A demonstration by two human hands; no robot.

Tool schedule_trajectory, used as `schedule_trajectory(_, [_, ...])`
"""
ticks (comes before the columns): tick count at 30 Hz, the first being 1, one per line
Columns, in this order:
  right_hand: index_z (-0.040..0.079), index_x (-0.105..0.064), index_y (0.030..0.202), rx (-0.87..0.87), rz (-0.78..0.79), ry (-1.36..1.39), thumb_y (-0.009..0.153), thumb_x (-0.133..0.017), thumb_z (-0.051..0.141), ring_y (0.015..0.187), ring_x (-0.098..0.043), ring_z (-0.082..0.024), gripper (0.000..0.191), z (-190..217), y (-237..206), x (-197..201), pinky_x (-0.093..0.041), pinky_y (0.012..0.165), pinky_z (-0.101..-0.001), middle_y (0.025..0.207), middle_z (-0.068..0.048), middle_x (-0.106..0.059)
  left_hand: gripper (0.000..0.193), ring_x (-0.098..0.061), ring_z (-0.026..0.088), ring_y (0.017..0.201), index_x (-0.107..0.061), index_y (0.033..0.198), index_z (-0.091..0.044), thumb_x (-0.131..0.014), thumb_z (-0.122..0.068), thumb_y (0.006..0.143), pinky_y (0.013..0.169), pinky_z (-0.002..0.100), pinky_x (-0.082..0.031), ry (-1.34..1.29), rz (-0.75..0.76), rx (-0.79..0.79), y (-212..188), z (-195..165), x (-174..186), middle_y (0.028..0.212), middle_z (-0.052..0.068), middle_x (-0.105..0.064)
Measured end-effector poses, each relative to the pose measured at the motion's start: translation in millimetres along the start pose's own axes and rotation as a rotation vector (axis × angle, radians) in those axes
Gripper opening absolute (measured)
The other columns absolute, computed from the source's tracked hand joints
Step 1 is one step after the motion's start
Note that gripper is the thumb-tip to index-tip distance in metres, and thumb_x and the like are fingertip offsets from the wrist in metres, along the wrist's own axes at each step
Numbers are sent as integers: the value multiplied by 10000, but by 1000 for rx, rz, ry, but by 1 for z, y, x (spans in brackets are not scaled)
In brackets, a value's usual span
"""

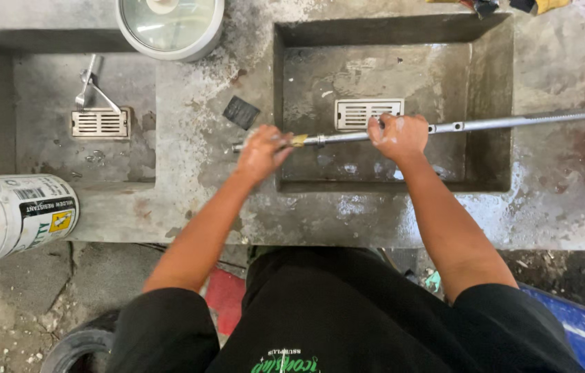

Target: The person scrubs a long metal rod with a sponge in a concrete utility sink, rinses it under running water, and continues scrubbing different sections. The rod remains in the sink throughout the clip.

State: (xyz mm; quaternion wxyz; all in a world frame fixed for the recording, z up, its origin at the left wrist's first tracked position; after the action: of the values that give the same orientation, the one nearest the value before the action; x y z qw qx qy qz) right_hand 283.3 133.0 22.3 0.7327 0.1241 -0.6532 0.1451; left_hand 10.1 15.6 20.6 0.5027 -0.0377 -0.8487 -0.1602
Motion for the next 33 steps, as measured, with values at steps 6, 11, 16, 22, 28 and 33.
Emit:
schedule_trajectory(6, [175,-799,904,-35,52,1,1009,-454,521,723,-715,-334,499,3,3,-1,-501,832,-470,734,-149,-741,250,-614,276,998,-746,1009,-93,-744,-258,821,858,442,-506,231,32,-118,8,-17,12,992,67,-647])
schedule_trajectory(11, [169,-804,922,-61,160,-11,1048,-406,529,812,-727,-366,551,-10,4,-2,-527,828,-494,826,-161,-752,135,-681,314,979,-732,924,-101,-672,-183,834,848,481,-533,264,261,-13,51,-22,-56,955,100,-696])
schedule_trajectory(16, [165,-805,919,-143,236,-59,1040,-400,525,858,-721,-385,556,-48,0,2,-532,776,-512,863,-177,-756,162,-738,355,922,-748,919,-92,-643,-156,813,800,500,-577,167,340,117,84,-43,-95,981,144,-751])
schedule_trajectory(22, [160,-804,931,-148,222,-97,1044,-404,513,858,-721,-398,546,-65,-5,4,-531,770,-519,864,-188,-753,140,-754,359,857,-775,865,-127,-661,-195,823,735,498,-590,242,371,157,91,-46,-94,900,151,-766])
schedule_trajectory(28, [162,-801,891,-152,152,-77,1036,-443,499,812,-716,-393,513,-64,-9,3,-522,798,-504,820,-176,-748,168,-752,337,810,-800,791,-119,-656,-197,759,692,480,-595,363,381,164,58,1,-66,832,161,-759])
schedule_trajectory(33, [158,-799,864,-152,138,-82,1044,-463,501,786,-714,-387,513,-69,-8,-2,-519,803,-492,787,-170,-742,146,-754,344,780,-799,773,-107,-684,-195,755,694,472,-601,316,294,226,91,-44,-107,822,166,-756])
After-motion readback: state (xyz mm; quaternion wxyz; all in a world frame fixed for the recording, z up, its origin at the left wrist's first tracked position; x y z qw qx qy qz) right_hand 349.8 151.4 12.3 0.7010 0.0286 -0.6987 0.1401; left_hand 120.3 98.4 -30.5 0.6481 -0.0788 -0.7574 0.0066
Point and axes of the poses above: each hand's wrist, its own y-axis towards the middle knuckle, its own x-axis out of the back of the hand, z = x × y, the point moved 8 cm from there along y, towards the middle knuckle
